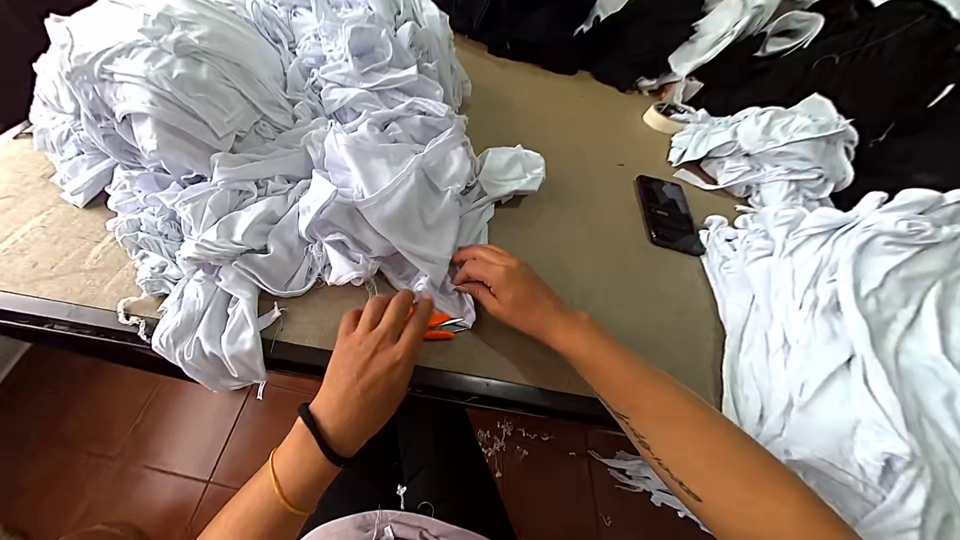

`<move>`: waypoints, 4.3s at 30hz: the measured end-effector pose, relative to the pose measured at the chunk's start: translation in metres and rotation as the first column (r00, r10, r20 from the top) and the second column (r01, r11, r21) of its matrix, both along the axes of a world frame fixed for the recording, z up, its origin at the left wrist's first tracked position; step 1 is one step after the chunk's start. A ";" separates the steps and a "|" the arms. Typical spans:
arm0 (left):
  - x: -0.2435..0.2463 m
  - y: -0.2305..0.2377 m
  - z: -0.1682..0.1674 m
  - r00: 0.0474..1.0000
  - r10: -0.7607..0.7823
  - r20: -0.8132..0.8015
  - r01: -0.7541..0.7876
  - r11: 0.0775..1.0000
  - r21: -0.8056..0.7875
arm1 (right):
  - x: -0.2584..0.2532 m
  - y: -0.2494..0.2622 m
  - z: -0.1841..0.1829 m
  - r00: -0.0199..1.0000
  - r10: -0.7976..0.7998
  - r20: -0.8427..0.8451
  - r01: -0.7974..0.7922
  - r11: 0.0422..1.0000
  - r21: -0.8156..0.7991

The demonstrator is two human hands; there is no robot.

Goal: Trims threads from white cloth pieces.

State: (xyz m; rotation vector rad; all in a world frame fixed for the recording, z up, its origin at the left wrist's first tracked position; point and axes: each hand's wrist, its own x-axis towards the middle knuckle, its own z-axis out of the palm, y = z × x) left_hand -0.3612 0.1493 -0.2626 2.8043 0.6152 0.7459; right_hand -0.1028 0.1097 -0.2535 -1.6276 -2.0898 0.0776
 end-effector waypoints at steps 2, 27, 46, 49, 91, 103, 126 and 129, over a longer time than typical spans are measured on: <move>0.005 -0.002 -0.001 0.998 -0.059 0.012 0.059 0.998 0.007 | -0.006 -0.014 -0.008 0.998 -0.027 -0.050 0.029 0.999 0.039; -0.064 -0.100 -0.068 0.939 -0.136 0.317 0.249 0.904 -0.348 | -0.060 -0.282 -0.035 0.574 -0.810 0.121 0.816 0.578 -0.010; -0.073 -0.103 -0.066 0.913 -0.164 0.372 0.340 0.810 -0.478 | -0.163 -0.212 -0.048 -0.276 0.078 -0.958 0.405 0.913 -0.043; -0.073 -0.102 -0.065 0.922 -0.162 0.351 0.323 0.821 -0.471 | -0.162 -0.213 -0.060 -0.318 -0.177 -0.931 0.188 0.951 -0.245; -0.035 -0.096 -0.059 0.886 -0.462 -0.030 0.396 0.791 -0.467 | -0.158 -0.245 -0.081 0.071 -0.289 -0.955 0.431 0.872 -0.232; -0.014 -0.107 -0.060 0.846 -0.520 -0.120 0.412 0.779 -0.472 | -0.156 -0.248 -0.080 0.410 -0.447 -0.795 0.500 0.839 -0.213; -0.002 -0.101 -0.062 0.819 -0.573 -0.016 0.515 0.747 -0.421 | -0.150 -0.246 -0.078 0.474 -0.405 -0.782 0.464 0.869 -0.168; -0.005 -0.098 -0.062 0.813 -0.581 -0.037 0.504 0.735 -0.453 | -0.149 -0.248 -0.079 0.478 -0.408 -0.777 0.463 0.869 -0.172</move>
